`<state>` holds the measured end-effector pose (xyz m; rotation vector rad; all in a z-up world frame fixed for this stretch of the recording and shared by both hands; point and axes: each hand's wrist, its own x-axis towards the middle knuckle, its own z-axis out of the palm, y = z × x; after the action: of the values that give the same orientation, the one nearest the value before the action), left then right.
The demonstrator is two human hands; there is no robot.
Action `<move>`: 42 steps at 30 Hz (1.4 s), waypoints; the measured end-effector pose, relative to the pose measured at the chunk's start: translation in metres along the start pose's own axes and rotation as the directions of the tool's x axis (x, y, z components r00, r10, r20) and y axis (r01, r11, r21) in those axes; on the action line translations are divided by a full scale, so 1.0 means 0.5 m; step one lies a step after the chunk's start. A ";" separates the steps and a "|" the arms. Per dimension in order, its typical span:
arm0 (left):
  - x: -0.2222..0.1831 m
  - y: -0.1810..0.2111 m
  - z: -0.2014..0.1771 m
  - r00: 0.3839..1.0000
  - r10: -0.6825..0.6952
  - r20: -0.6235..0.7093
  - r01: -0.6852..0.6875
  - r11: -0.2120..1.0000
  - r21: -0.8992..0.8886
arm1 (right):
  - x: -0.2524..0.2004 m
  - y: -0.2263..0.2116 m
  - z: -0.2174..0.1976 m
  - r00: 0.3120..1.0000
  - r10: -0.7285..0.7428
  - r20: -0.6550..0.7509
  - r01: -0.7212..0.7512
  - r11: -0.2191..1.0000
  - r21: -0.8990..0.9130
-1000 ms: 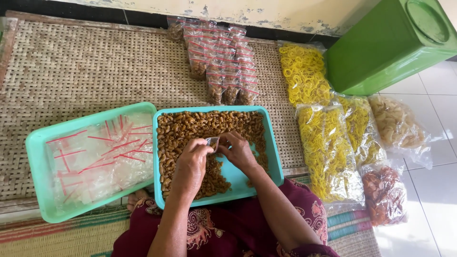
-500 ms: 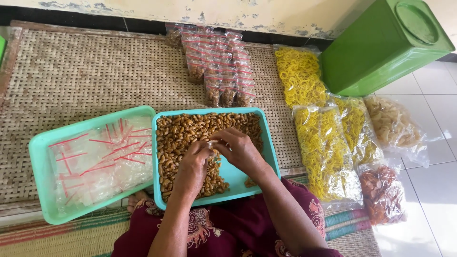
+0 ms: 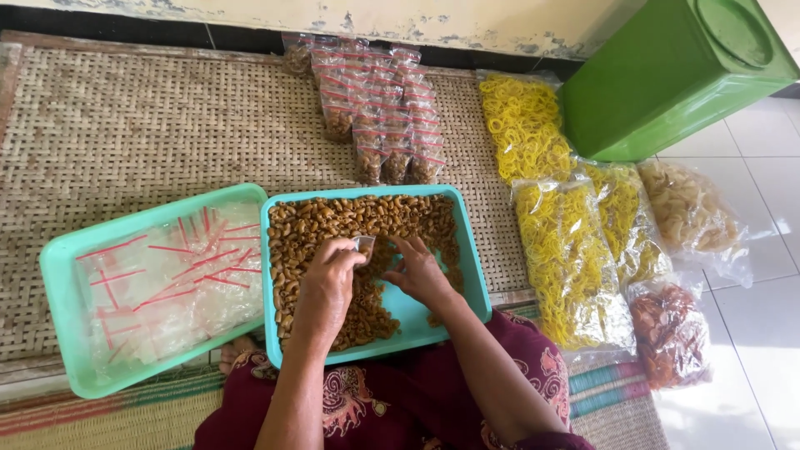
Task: The person sits on a mat and packs brown snack items from a blue tray into small clear plastic bags. They open each bag, fill it with snacks, and seal it before placing it aside. The process is repeated continuously.
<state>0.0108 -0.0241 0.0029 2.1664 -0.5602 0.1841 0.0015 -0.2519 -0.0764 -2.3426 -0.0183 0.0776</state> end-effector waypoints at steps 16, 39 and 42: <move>0.001 -0.012 -0.003 0.999 -0.020 -0.025 0.020 1.000 -0.008 | 0.042 -0.048 0.010 0.984 -0.138 -0.114 0.146 0.987 0.064; -0.003 0.007 -0.021 0.999 -0.009 -0.036 0.010 1.000 0.008 | -0.049 -0.011 -0.020 0.992 0.079 0.095 -0.075 0.996 -0.038; 0.000 0.006 -0.026 0.999 -0.025 -0.025 0.025 1.000 -0.011 | -0.029 0.009 0.021 0.994 0.082 0.079 -0.082 0.997 -0.007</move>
<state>0.0102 -0.0154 0.0129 2.1571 -0.5186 0.1938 -0.0138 -0.2481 -0.0860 -2.3425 0.0386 0.2110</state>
